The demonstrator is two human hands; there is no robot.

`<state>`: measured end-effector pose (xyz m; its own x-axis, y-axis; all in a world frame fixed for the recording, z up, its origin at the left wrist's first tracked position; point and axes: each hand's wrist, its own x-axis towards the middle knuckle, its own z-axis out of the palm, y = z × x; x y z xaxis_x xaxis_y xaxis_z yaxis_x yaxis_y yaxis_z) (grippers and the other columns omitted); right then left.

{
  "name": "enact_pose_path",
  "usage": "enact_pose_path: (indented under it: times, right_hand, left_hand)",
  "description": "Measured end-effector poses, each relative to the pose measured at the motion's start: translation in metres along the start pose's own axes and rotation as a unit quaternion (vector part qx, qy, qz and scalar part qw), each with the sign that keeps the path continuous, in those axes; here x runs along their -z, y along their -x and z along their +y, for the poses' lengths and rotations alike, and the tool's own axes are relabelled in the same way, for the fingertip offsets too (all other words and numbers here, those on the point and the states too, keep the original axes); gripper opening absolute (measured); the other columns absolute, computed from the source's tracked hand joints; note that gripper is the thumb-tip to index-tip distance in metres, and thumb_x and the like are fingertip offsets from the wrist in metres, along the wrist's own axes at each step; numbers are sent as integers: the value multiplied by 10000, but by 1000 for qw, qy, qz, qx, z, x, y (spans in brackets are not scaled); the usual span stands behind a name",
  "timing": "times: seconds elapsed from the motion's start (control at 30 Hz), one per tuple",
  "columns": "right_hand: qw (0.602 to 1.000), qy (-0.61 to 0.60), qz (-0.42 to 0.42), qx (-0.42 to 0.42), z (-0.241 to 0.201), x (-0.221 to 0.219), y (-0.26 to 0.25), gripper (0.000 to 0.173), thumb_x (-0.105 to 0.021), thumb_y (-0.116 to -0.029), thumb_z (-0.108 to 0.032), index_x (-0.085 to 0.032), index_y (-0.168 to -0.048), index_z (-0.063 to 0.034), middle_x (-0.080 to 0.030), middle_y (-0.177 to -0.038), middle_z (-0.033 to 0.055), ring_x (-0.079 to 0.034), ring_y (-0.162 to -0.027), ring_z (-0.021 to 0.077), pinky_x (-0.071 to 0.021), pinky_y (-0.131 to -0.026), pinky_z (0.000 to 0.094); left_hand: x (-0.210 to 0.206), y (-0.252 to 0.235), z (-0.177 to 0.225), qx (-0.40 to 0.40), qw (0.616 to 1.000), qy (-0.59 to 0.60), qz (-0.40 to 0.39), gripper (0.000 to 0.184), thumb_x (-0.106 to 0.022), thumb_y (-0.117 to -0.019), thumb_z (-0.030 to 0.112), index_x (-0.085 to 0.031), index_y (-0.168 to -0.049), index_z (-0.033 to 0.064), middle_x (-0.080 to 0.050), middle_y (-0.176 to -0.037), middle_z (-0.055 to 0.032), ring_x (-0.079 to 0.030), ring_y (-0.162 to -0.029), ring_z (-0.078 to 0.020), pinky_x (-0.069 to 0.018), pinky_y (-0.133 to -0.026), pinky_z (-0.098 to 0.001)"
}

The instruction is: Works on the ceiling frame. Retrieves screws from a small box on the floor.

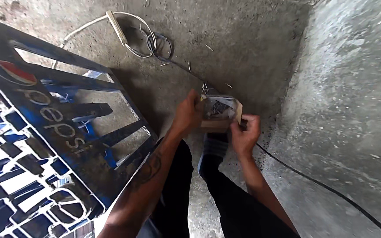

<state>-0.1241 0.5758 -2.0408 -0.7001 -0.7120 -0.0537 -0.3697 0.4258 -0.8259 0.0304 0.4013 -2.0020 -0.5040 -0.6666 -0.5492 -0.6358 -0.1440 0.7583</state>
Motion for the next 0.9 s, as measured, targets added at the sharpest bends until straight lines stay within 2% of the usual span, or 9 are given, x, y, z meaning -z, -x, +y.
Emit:
enact_pose_path:
  times: [0.17,0.3,0.43,0.53,0.6,0.63,0.7,0.77,0.9]
  right_hand:
    - [999,-52,4,5,-19,7,-5,269,-709,-890,-27,-583,-1127,-29,-676,-1110,91,-705,-935,151,-631,-752,332]
    - [998,-54,3,16,-35,8,-1,267,-713,-879,-24,-590,-1116,-31,-668,-1077,83,-705,-881,138,-633,-717,314]
    - [998,-40,2,48,-45,10,2,272,-723,-880,-37,-596,-1120,-22,-673,-1106,92,-705,-921,140,-634,-740,314]
    - [998,-33,4,55,-54,10,4,261,-718,-880,-39,-592,-1108,-20,-671,-1090,91,-701,-900,131,-629,-723,295]
    - [997,-43,1,62,-61,11,5,254,-717,-874,-29,-592,-1096,-18,-674,-1088,90,-706,-892,126,-633,-718,289]
    - [996,-50,-2,67,-64,11,6,256,-720,-872,-26,-588,-1092,-18,-673,-1089,88,-709,-901,124,-638,-726,288]
    - [995,-59,-6,81,-69,13,7,263,-724,-871,-26,-586,-1094,-12,-673,-1096,90,-714,-934,130,-646,-748,292]
    - [995,-75,-6,70,-70,17,5,282,-726,-873,-30,-573,-1111,-24,-677,-1105,80,-718,-930,140,-648,-750,310]
    - [990,-128,4,58,-64,23,0,301,-729,-873,-15,-558,-1116,-63,-679,-1053,51,-726,-867,177,-663,-727,379]
  left_hand:
    - [0,3,-1,3,999,39,12,336,-677,-893,-5,-533,-1195,12,-650,-1023,-155,-689,-837,-256,-605,-740,-450]
    - [2,6,-2,0,998,50,28,384,-707,-839,-4,-523,-1174,28,-642,-981,-141,-673,-812,-243,-595,-707,-434]
    - [7,10,-2,-11,996,81,42,439,-740,-808,3,-509,-1181,27,-636,-1007,-142,-675,-839,-236,-598,-723,-419]
    - [7,15,1,-22,992,106,61,493,-763,-768,142,-506,-1177,41,-635,-1002,-115,-674,-832,-199,-588,-710,-383]
    - [7,18,6,-13,992,94,86,608,-855,-771,298,-500,-1199,52,-633,-1022,-109,-671,-855,-197,-591,-741,-391]
    - [6,19,9,-16,992,76,104,655,-888,-770,334,-496,-1206,41,-624,-1027,-119,-657,-866,-211,-580,-758,-405]
    - [5,20,12,-32,989,42,138,578,-869,-796,234,-507,-1191,18,-628,-1036,-148,-659,-892,-241,-577,-781,-423]
    - [6,22,14,-62,984,31,163,447,-785,-813,107,-542,-1177,19,-646,-1032,-135,-671,-878,-217,-585,-757,-383]
    - [13,27,18,-132,973,77,171,338,-714,-827,31,-591,-1142,33,-668,-986,-93,-680,-813,-154,-594,-685,-309]
